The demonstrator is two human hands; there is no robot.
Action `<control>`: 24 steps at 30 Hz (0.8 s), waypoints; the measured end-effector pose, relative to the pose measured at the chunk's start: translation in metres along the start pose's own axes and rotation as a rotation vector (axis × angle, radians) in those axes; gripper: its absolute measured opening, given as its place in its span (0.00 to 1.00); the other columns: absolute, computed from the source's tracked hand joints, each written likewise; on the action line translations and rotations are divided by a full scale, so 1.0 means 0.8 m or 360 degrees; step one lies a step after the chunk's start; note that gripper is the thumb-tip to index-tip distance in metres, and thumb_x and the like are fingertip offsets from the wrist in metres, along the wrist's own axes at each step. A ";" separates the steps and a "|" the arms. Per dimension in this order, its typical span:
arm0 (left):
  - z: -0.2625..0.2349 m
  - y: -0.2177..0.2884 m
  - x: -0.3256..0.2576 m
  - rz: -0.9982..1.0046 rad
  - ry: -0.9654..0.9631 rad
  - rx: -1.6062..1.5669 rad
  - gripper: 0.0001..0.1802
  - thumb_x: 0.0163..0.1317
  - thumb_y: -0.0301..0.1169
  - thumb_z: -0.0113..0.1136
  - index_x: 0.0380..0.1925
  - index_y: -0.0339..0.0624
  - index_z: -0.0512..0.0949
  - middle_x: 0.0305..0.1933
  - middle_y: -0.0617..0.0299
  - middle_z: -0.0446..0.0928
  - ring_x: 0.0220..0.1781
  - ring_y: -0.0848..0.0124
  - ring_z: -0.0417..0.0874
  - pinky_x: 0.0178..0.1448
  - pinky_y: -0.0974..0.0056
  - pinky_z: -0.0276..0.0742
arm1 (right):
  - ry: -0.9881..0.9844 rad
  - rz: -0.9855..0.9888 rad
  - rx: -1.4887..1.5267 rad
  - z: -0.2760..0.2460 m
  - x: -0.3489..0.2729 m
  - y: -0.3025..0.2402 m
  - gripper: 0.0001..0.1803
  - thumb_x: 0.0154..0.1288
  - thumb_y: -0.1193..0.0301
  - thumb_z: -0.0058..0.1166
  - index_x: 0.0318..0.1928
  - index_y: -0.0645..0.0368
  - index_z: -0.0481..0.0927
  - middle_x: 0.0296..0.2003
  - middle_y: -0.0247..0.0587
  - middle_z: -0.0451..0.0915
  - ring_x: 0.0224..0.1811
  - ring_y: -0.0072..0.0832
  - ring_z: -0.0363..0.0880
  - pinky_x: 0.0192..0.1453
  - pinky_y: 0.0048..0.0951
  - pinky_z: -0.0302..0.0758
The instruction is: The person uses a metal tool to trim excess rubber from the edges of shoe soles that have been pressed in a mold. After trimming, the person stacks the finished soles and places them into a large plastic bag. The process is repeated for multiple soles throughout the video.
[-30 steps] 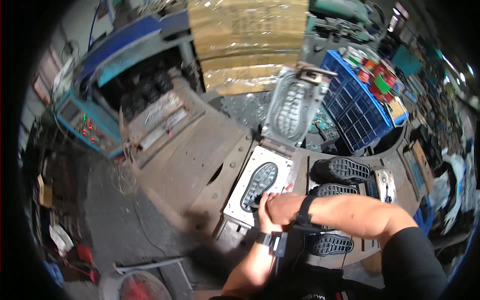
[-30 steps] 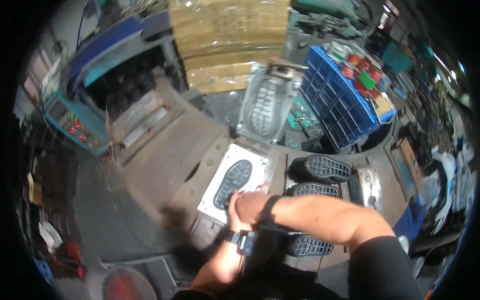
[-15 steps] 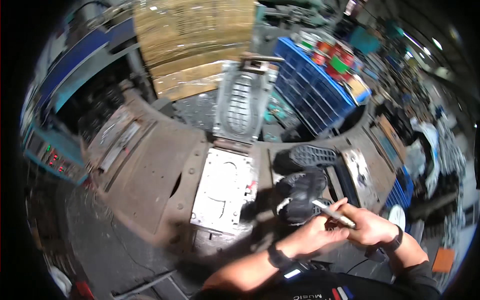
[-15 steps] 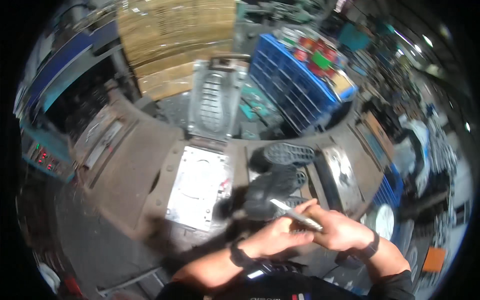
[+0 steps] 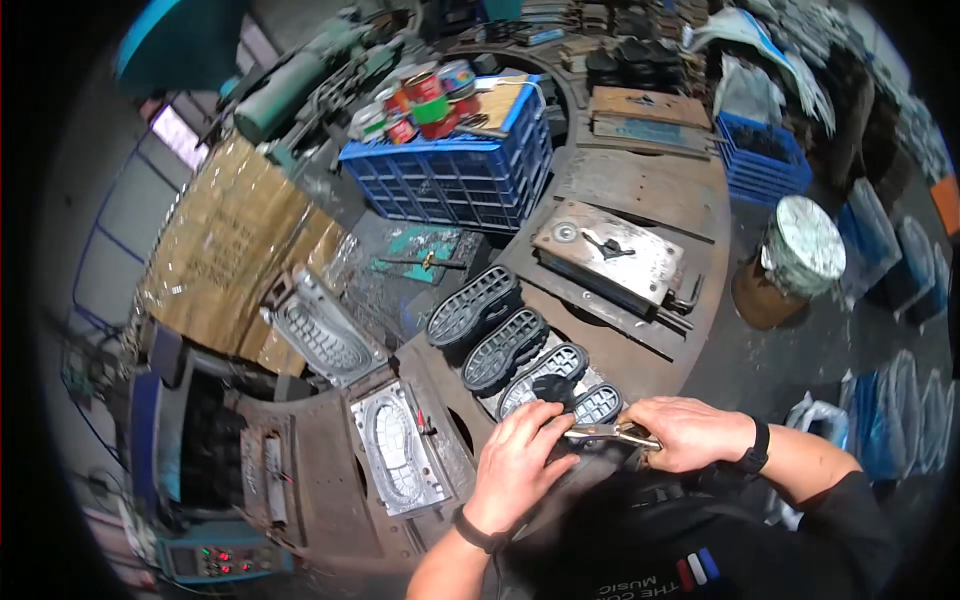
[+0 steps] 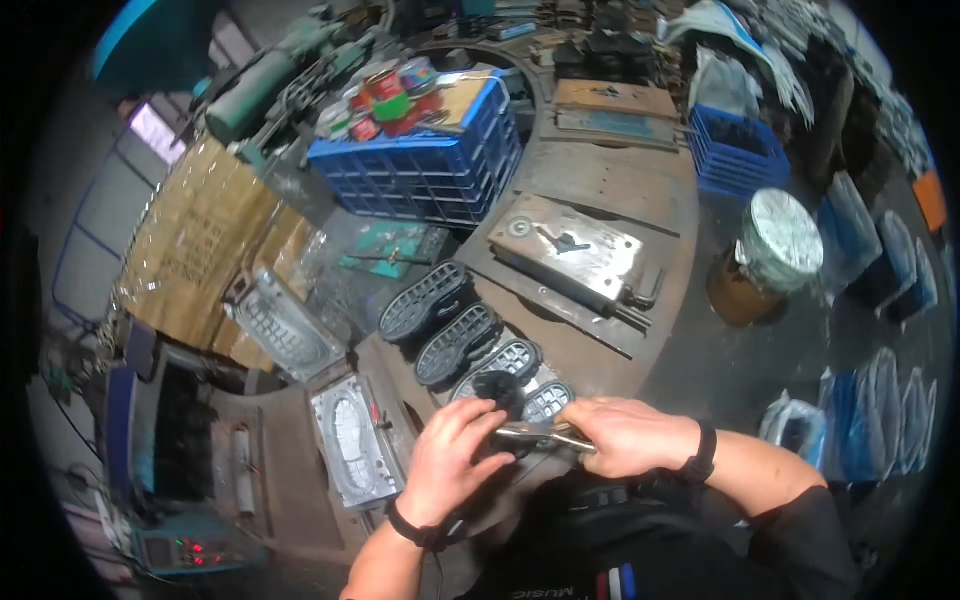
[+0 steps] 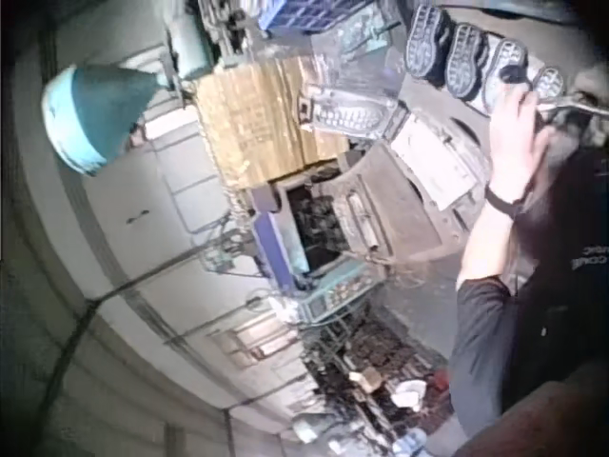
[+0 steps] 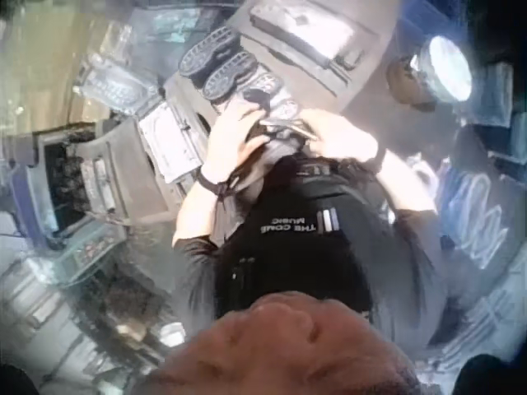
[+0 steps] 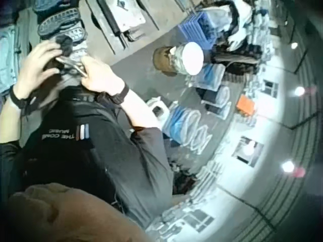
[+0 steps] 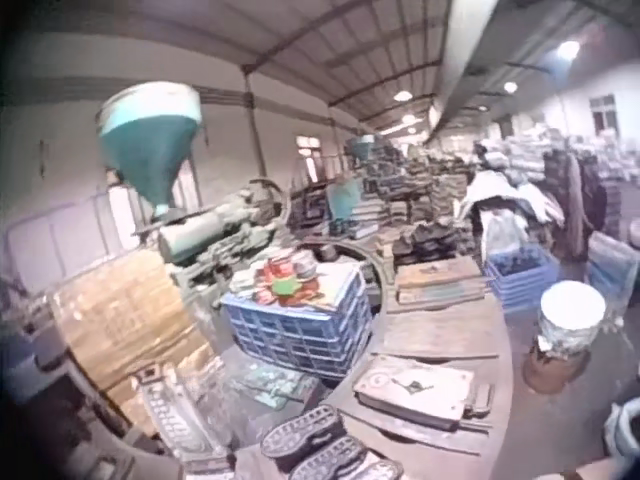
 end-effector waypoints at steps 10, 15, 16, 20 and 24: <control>0.068 -0.207 -0.014 -0.0823 0.1187 -0.1105 0.16 0.57 0.21 0.72 0.43 0.42 0.77 0.64 0.55 0.76 0.66 0.62 0.75 0.69 0.58 0.72 | 0.0559 0.0973 -0.0211 -0.027 -0.233 0.298 0.20 0.54 0.74 0.56 0.50 0.63 0.77 0.43 0.60 0.83 0.51 0.59 0.81 0.53 0.52 0.77; 0.095 -0.296 -0.024 -0.0834 0.0836 -0.0327 0.28 0.56 0.22 0.72 0.58 0.38 0.76 0.69 0.55 0.71 0.67 0.62 0.75 0.71 0.56 0.75 | 0.0479 0.1305 0.0129 0.091 -0.312 0.416 0.19 0.54 0.69 0.62 0.47 0.64 0.79 0.43 0.61 0.85 0.51 0.55 0.85 0.53 0.49 0.79; 0.103 -0.291 -0.021 -0.0903 0.0760 -0.0171 0.40 0.52 0.28 0.76 0.67 0.37 0.73 0.69 0.51 0.71 0.69 0.57 0.75 0.74 0.55 0.71 | 0.0488 0.1403 0.0222 0.126 -0.334 0.442 0.20 0.53 0.69 0.63 0.47 0.64 0.81 0.43 0.61 0.86 0.52 0.54 0.85 0.53 0.48 0.80; 0.098 -0.266 -0.058 -0.1190 0.0581 0.0127 0.57 0.44 0.35 0.84 0.75 0.42 0.63 0.71 0.43 0.69 0.72 0.44 0.71 0.77 0.47 0.68 | 0.0336 0.1956 0.0424 0.309 -0.447 0.555 0.20 0.54 0.65 0.68 0.45 0.65 0.89 0.44 0.64 0.88 0.55 0.53 0.87 0.57 0.47 0.81; 0.109 -0.274 -0.021 -0.0980 0.0544 -0.0021 0.56 0.46 0.29 0.82 0.76 0.41 0.62 0.69 0.43 0.71 0.70 0.45 0.74 0.75 0.50 0.71 | -0.0699 0.1745 -0.0061 0.476 -0.582 0.573 0.21 0.71 0.49 0.56 0.55 0.43 0.89 0.52 0.41 0.89 0.57 0.43 0.86 0.61 0.41 0.81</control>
Point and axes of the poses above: each hand's wrist, its own x-axis towards the middle knuckle, its own z-axis out of the palm, y = z × x, the point moved 6 cm from there along x, towards the middle knuckle
